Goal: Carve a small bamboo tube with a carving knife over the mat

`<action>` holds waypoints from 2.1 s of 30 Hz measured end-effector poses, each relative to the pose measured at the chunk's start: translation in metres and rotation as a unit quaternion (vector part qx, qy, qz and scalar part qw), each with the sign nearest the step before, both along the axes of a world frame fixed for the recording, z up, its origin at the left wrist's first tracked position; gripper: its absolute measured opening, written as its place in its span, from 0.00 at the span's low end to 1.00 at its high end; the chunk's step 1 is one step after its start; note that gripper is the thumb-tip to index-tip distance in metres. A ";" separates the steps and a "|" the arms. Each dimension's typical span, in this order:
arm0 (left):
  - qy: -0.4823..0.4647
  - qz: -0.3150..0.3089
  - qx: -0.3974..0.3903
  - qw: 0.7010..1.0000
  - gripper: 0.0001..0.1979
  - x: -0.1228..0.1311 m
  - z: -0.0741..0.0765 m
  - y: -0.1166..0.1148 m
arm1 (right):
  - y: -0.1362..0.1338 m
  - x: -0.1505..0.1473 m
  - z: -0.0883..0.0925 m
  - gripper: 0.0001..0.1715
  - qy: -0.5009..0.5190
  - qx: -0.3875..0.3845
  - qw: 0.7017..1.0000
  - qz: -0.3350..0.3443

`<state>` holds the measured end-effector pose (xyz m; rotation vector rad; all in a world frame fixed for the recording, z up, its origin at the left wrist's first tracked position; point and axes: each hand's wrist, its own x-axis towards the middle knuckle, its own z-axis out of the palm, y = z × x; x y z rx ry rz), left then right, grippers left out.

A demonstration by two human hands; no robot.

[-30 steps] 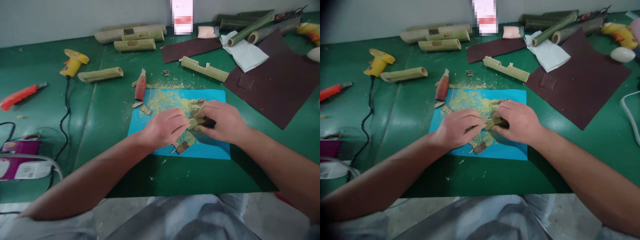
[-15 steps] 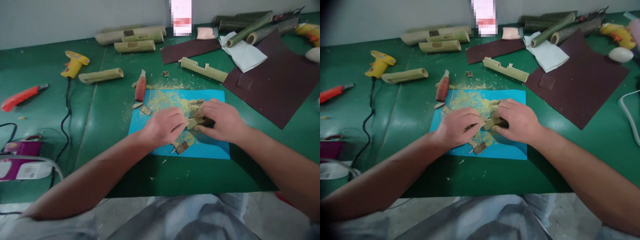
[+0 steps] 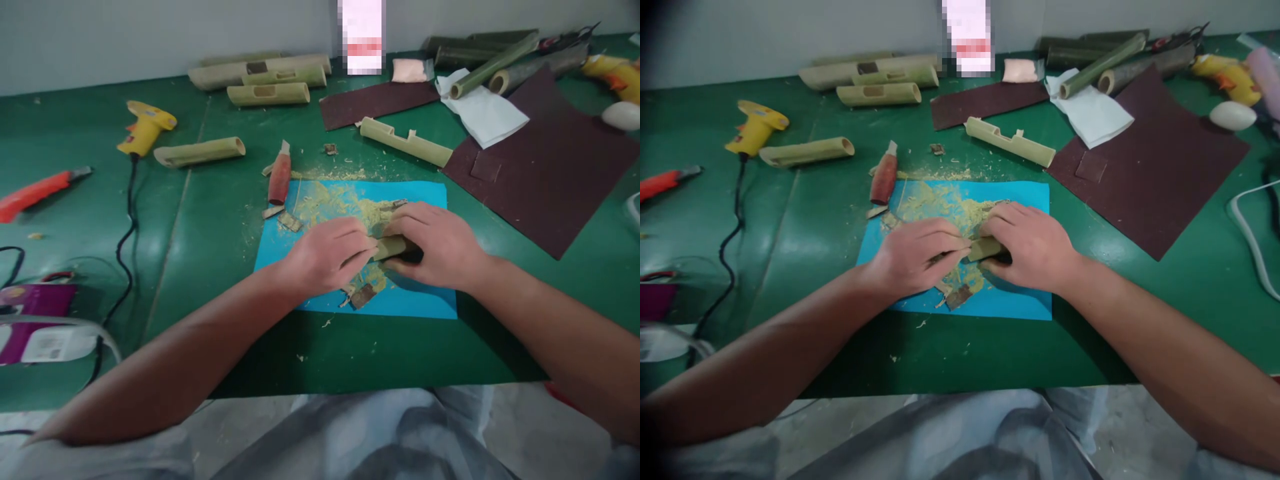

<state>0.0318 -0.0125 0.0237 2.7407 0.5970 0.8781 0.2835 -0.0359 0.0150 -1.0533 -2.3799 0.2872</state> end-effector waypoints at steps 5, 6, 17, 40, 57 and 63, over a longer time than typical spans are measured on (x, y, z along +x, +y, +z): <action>-0.004 0.006 -0.017 1.000 0.06 0.001 0.002 -0.001 | 0.000 -0.001 -0.002 0.07 0.001 0.051 0.998 0.021; -0.005 0.012 -0.031 0.999 0.06 0.001 0.002 -0.001 | 0.000 -0.001 -0.001 0.07 0.002 0.054 0.998 0.026; 0.003 0.006 -0.076 0.997 0.07 -0.001 0.002 -0.008 | 0.003 0.001 0.002 0.05 0.032 -0.029 0.998 0.038; 0.014 0.000 -0.079 0.997 0.09 0.001 0.003 -0.010 | 0.006 0.006 0.005 0.08 0.032 -0.039 0.996 0.068; 0.025 0.014 -0.053 0.998 0.11 0.000 0.003 -0.012 | 0.007 0.006 0.006 0.08 0.026 -0.049 0.996 0.067; 0.027 -0.001 -0.035 0.999 0.11 -0.002 0.002 -0.012 | 0.008 0.006 0.003 0.07 0.036 -0.050 0.996 0.066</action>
